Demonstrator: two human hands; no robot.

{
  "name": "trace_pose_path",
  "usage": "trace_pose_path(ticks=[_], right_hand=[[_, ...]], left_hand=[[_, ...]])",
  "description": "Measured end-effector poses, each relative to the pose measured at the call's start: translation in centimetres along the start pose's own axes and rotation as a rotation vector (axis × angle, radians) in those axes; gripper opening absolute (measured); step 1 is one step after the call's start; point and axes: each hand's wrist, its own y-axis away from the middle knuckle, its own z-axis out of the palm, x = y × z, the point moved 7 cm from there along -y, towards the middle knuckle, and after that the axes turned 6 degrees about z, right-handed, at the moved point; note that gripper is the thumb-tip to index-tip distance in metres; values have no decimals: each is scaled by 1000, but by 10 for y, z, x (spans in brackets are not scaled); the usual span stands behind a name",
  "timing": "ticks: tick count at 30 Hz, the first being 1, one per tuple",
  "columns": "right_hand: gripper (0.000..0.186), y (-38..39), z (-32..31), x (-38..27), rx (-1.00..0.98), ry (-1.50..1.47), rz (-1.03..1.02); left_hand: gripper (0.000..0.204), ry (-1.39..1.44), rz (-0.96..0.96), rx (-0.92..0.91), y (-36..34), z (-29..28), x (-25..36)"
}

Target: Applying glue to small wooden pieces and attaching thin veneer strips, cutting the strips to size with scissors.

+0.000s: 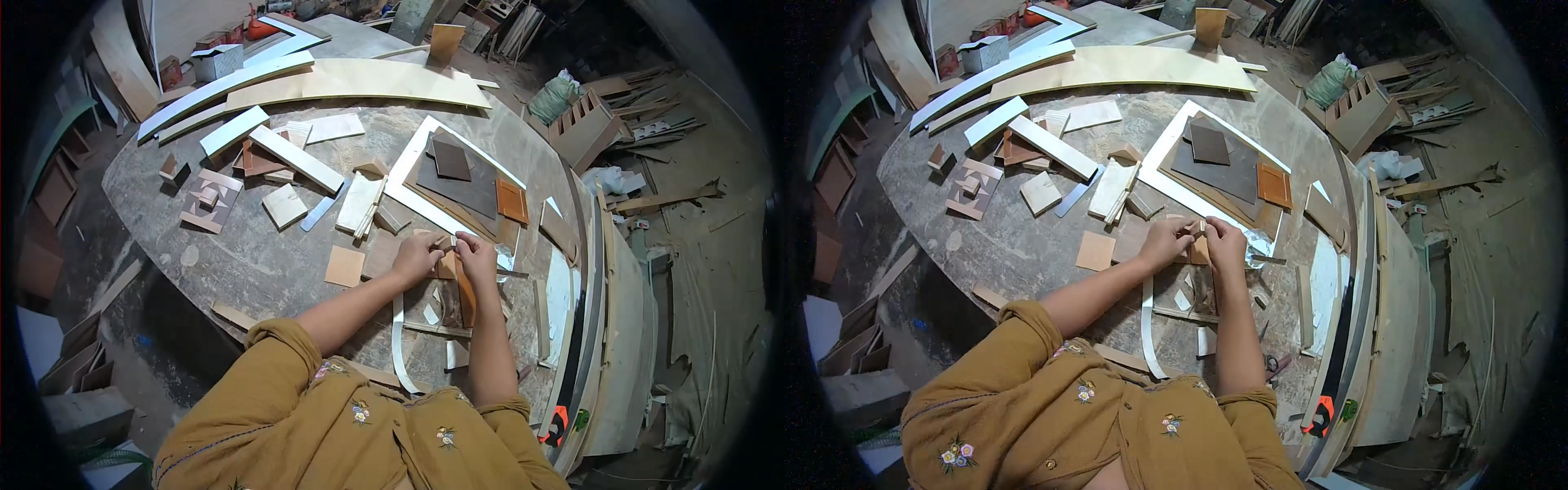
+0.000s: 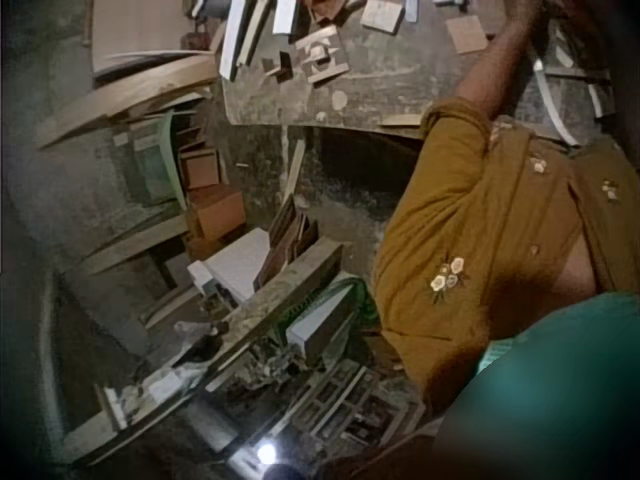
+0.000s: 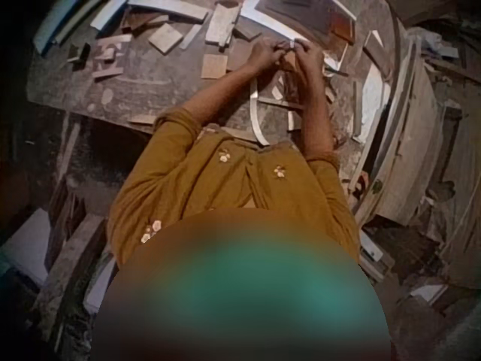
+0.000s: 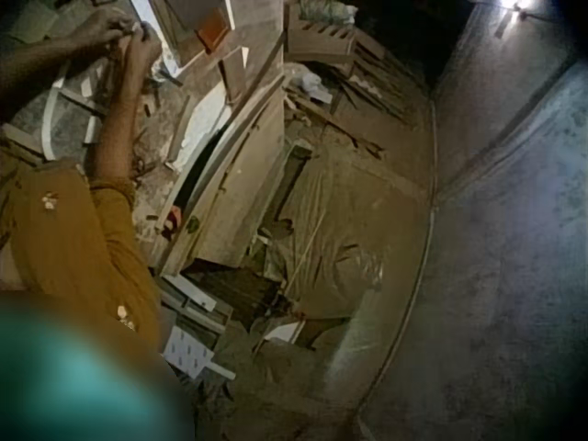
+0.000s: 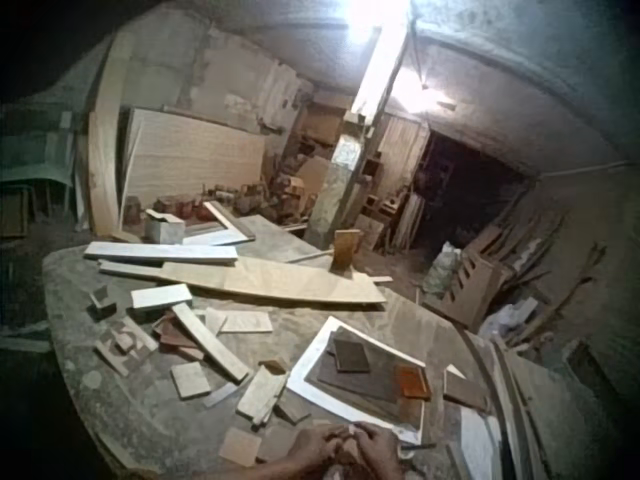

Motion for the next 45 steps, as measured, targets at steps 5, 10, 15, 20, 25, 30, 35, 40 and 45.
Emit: trace_pose_path(ticks=[5, 10, 15, 20, 25, 30, 35, 40, 45], right_hand=[[26, 1, 0, -5, 10, 63, -5], [27, -1, -1, -3, 30, 53, 0], [27, 1, 0, -5, 32, 73, 8], [27, 0, -1, -6, 37, 106, -7], [25, 0, 0, -4, 43, 99, 5], [26, 0, -4, 4, 58, 74, 10], [27, 5, -1, -10, 46, 55, 8], [27, 4, -1, -13, 59, 95, -24], [28, 4, -2, -10, 50, 111, 15]], left_hand=[[37, 131, -169, 1, 3, -1, -15], [27, 125, -153, 20, -6, -1, -25], [25, 108, -162, -49, -6, 3, -29], [30, 76, -189, -111, -6, 7, -27], [30, 144, -89, -71, -7, 4, -14], [26, 6, -46, -147, -8, 3, 9], [25, 11, -47, -85, -5, -4, 13], [23, -90, -46, -68, -3, -3, 7], [24, -71, -79, -98, -3, 1, 5]])
